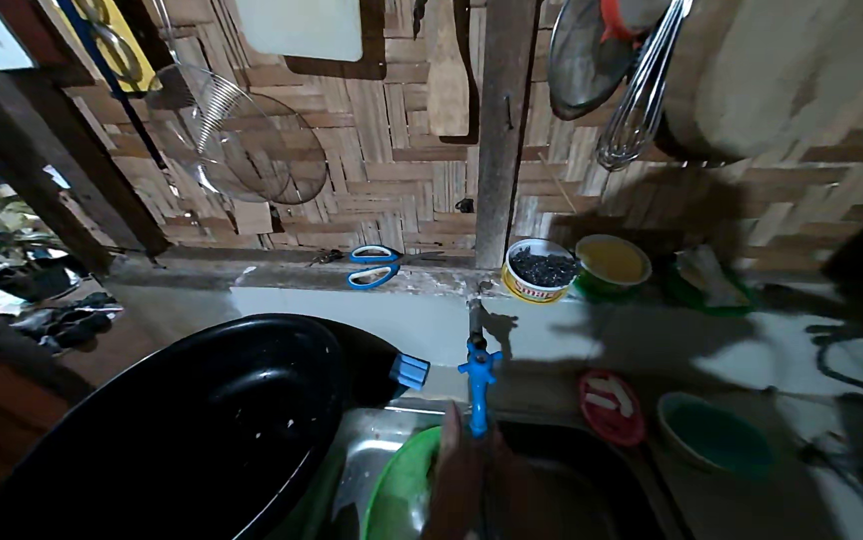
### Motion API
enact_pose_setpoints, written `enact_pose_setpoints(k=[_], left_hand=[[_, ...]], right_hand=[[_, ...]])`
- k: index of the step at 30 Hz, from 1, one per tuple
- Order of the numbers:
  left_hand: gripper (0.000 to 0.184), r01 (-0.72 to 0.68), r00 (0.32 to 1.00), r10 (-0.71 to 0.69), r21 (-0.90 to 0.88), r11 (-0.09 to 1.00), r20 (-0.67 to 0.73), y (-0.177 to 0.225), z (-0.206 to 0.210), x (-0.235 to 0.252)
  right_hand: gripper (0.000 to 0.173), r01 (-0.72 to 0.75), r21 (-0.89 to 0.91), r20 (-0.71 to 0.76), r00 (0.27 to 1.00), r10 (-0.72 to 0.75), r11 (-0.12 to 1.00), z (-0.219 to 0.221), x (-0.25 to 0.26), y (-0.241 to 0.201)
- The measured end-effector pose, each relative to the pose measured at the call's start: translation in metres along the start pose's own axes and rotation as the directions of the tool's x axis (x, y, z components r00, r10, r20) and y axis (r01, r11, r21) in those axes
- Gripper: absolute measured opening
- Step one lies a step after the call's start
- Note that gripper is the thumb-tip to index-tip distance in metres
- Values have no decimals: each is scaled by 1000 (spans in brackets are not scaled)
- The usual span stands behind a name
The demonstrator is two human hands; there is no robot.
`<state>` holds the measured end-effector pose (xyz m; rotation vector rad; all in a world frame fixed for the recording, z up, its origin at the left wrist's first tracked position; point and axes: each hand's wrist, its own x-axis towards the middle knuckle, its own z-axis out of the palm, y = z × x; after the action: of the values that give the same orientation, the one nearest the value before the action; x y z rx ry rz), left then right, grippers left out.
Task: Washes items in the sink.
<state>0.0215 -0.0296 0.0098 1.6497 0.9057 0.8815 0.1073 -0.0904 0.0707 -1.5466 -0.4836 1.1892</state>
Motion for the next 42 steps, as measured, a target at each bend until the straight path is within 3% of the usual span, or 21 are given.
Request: enact_pose_setpoints(k=[3,5,7,9,11,13,16,19,22,24,26,28,30,34,37,38,40,41,42], left_hand=[[70,139,990,-140,-65,988,-12,2,-15,36],[69,69,998,-69,44,997,-4,4,-8,18],[73,-64,998,68,224,973,-10,-4,9,-18],[74,-108,992,82,300,948,99,0,13,-46],[72,-92,992,76,170,981,98,3,7,-40],[70,-72,997,72,-15,997,-6,-13,0,-6],[71,119,993,-121,-106,987,-17,-2,-12,29],[66,-2,1000,2,100,995,-1,0,4,-4],[71,-109,989,81,237,965,123,12,10,-46],[65,-70,994,58,144,987,87,11,7,-36],[58,-10,1000,10,-58,998,5,-3,-1,-5],[69,84,996,-89,-161,983,-24,-6,-8,24],[68,106,994,-106,-61,993,0,1,-5,21],[64,-110,988,69,310,944,139,4,12,-35],[66,-141,990,140,130,981,14,-10,8,-23],[68,-76,997,76,18,997,-33,-9,3,-7],[70,123,990,-132,-146,982,-53,0,-12,24],[68,187,979,-197,-172,967,-48,5,-16,33],[67,207,975,-216,-163,965,-42,7,-16,34]], right_hand=[[49,151,52,89,984,-155,987,1,28,58],[52,209,119,68,974,-218,971,-3,50,75],[53,176,148,-33,984,-173,973,-6,67,73],[54,153,141,-39,988,-149,978,-14,66,61],[56,191,90,5,981,-193,977,-14,59,61],[55,224,85,83,969,-231,971,-7,49,67],[56,211,86,113,969,-220,974,2,45,72],[55,224,84,2,974,-225,971,-5,67,75],[55,151,123,-64,987,-144,981,-14,62,49],[55,154,78,-13,988,-154,985,-15,52,48],[53,213,41,66,974,-215,976,-10,42,59],[54,212,64,99,971,-218,975,-3,39,64],[57,195,102,41,979,-200,976,-2,46,68],[54,155,120,-152,979,-136,981,-9,66,57],[45,133,18,-91,987,-131,991,-5,34,33],[42,134,-5,-31,990,-134,991,-3,22,27],[42,-8,-25,29,1000,9,1000,4,-2,4],[43,-13,-36,29,999,14,999,6,2,11],[47,91,-34,54,995,-89,995,1,20,38]])
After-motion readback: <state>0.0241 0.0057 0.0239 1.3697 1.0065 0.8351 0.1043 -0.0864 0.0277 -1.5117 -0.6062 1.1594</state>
